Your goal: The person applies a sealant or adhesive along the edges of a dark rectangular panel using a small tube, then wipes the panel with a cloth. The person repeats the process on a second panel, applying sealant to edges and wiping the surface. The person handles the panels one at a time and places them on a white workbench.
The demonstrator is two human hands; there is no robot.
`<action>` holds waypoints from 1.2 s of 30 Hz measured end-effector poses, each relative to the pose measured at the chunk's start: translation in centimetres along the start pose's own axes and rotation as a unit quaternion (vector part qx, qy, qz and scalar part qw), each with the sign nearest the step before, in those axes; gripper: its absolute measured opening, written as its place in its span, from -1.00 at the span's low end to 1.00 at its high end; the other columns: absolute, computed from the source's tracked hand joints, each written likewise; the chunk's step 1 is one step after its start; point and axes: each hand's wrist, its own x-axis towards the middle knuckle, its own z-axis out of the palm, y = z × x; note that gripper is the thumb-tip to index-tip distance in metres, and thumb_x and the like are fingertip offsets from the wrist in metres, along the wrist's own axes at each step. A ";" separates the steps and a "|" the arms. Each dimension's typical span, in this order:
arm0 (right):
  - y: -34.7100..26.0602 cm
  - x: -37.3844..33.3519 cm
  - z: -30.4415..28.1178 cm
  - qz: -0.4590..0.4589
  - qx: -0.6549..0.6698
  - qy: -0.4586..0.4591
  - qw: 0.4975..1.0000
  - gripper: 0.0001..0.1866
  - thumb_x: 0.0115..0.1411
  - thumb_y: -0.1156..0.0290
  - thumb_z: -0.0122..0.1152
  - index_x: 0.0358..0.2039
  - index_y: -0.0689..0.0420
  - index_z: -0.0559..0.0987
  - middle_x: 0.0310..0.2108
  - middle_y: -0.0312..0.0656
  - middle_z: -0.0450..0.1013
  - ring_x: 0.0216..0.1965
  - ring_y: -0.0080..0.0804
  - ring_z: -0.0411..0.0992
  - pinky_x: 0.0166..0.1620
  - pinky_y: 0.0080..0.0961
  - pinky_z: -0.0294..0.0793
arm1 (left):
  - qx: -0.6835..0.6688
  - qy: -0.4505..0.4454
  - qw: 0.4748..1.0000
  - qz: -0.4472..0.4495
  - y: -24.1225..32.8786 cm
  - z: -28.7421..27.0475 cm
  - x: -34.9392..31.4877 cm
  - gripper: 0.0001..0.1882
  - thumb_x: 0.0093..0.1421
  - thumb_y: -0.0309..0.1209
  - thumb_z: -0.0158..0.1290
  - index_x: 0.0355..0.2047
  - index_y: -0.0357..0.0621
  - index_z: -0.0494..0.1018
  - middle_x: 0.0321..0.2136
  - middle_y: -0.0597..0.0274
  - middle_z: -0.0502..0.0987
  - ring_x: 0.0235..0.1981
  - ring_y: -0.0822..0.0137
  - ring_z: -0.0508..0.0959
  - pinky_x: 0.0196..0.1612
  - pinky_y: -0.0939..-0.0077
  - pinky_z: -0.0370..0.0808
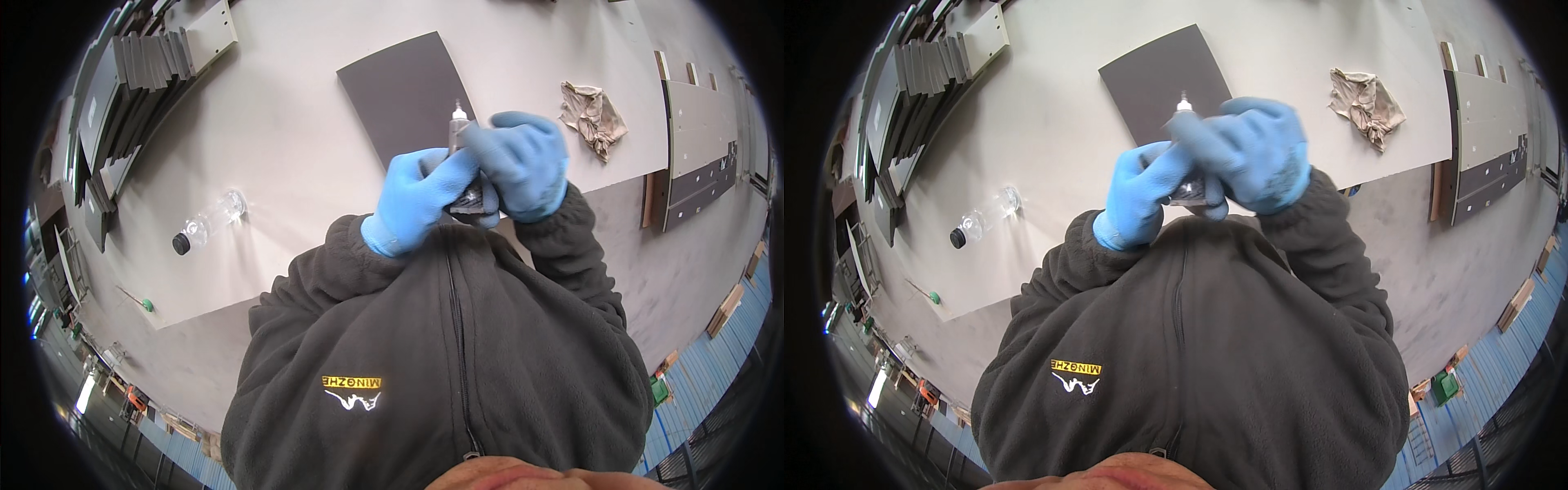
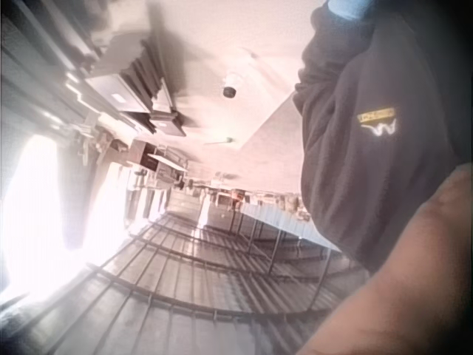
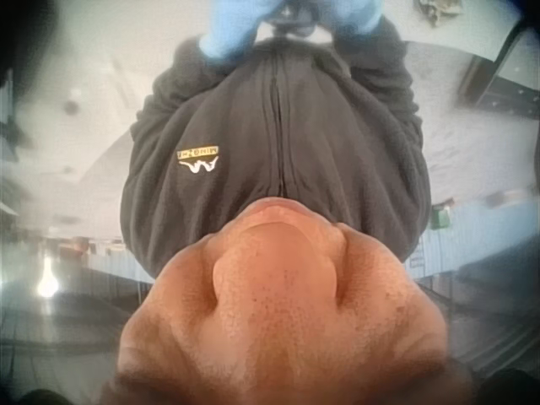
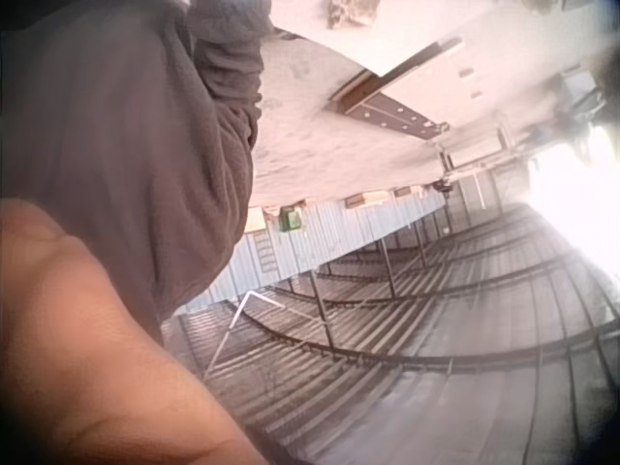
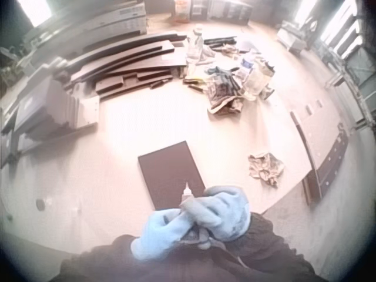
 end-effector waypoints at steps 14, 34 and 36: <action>8.5 -3.9 13.5 0.443 0.485 0.293 0.695 -0.75 0.33 0.64 0.19 0.02 0.31 0.52 -0.28 -0.02 0.61 -0.30 -0.31 0.63 -0.22 -0.40 0.67 | 0.034 0.397 0.916 0.051 -2.8 -12.3 8.0 -0.52 0.41 -0.13 0.06 0.15 -0.24 0.48 -0.11 0.22 0.59 0.06 0.16 0.59 0.15 0.33 0.46; 14.5 -9.2 21.4 0.457 0.756 0.338 0.325 -0.75 0.39 0.48 0.22 -0.01 0.36 0.50 -0.20 -0.10 0.44 -0.23 -0.41 0.38 -0.23 -0.49 0.46 | 0.183 0.421 0.881 -0.113 -5.1 -18.2 12.6 -0.42 0.21 -0.01 0.32 -0.07 -0.27 0.43 -0.44 0.37 0.45 -0.55 0.59 0.45 -0.50 0.73 0.40; 14.5 -9.1 21.2 0.458 0.765 0.332 0.307 -0.74 0.38 0.46 0.24 -0.02 0.35 0.51 -0.21 -0.13 0.42 -0.25 -0.44 0.35 -0.21 -0.51 0.46 | 0.151 0.384 0.902 -0.129 -4.6 -19.0 12.3 -0.46 0.22 -0.01 0.32 -0.10 -0.23 0.46 -0.45 0.41 0.48 -0.51 0.59 0.48 -0.49 0.66 0.43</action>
